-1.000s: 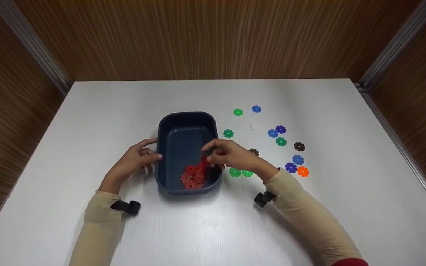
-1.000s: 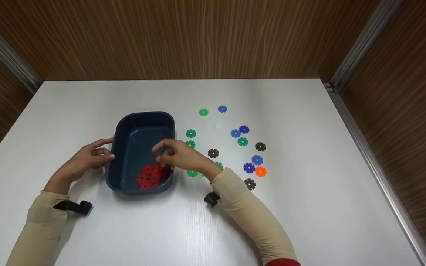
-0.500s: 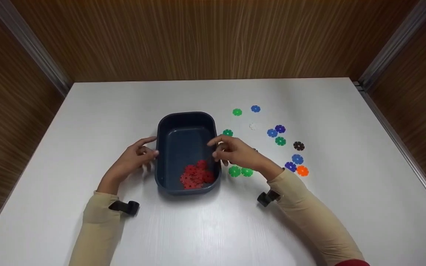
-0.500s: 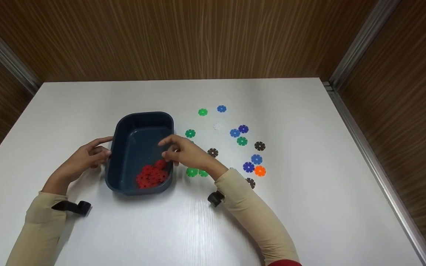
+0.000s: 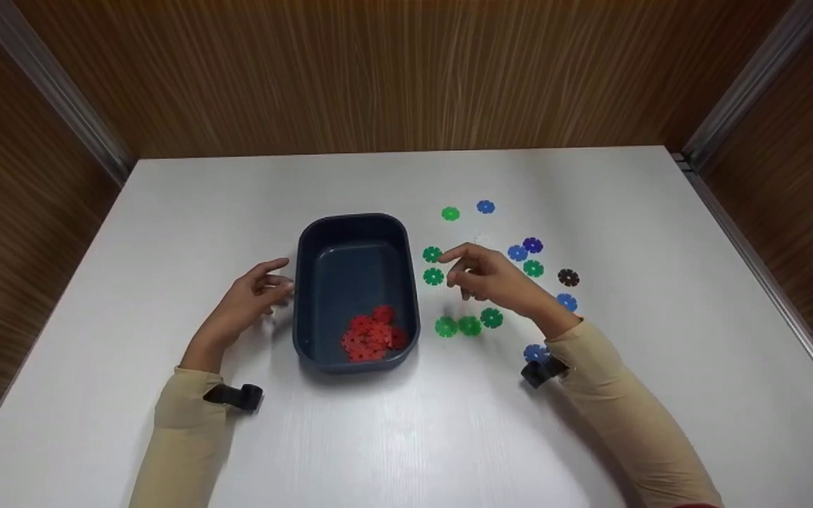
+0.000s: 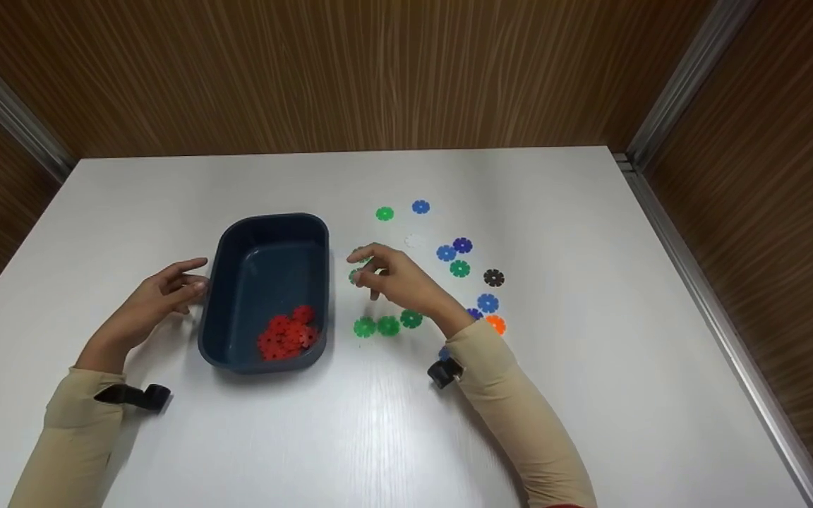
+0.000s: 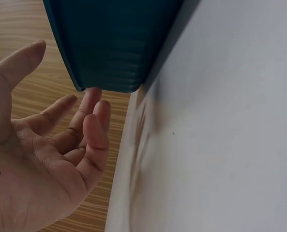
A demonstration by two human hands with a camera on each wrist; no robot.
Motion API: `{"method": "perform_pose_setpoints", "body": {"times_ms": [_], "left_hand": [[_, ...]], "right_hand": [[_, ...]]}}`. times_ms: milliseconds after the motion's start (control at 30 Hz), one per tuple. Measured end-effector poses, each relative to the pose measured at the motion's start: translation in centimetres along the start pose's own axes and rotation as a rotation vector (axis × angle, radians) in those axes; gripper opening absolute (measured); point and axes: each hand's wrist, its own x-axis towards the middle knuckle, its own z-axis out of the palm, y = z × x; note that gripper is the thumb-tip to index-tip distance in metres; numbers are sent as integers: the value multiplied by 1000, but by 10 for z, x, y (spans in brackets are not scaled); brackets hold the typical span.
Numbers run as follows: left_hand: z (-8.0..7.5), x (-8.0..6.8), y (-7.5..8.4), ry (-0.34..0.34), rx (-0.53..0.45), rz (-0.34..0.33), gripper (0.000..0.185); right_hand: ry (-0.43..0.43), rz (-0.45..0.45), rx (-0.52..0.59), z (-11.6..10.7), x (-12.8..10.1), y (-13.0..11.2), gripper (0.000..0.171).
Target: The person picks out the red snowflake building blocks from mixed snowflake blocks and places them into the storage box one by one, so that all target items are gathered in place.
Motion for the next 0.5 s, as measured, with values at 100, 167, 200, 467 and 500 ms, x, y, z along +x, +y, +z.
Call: {"method": "perform_pose_setpoints", "body": {"times_ms": [100,167,200,467,500], "left_hand": [[-1,0,0,7,-9,-2,61],[-1,-1,1,15,-11,0,60],[-2,-2,2,23,-11,2,59],[-6,-6,1,60,42,2,58],[-7,-6,0,63,49,2,58]], "right_hand": [[30,33,13,-12,-5,4,31],[51,45,3,-20,-8,8,30],[64,50,-10,-25,-10,10,30],[170,81,-124,-61,-28,19,31],[179,90,-142,-65,-30,20,31]]}}
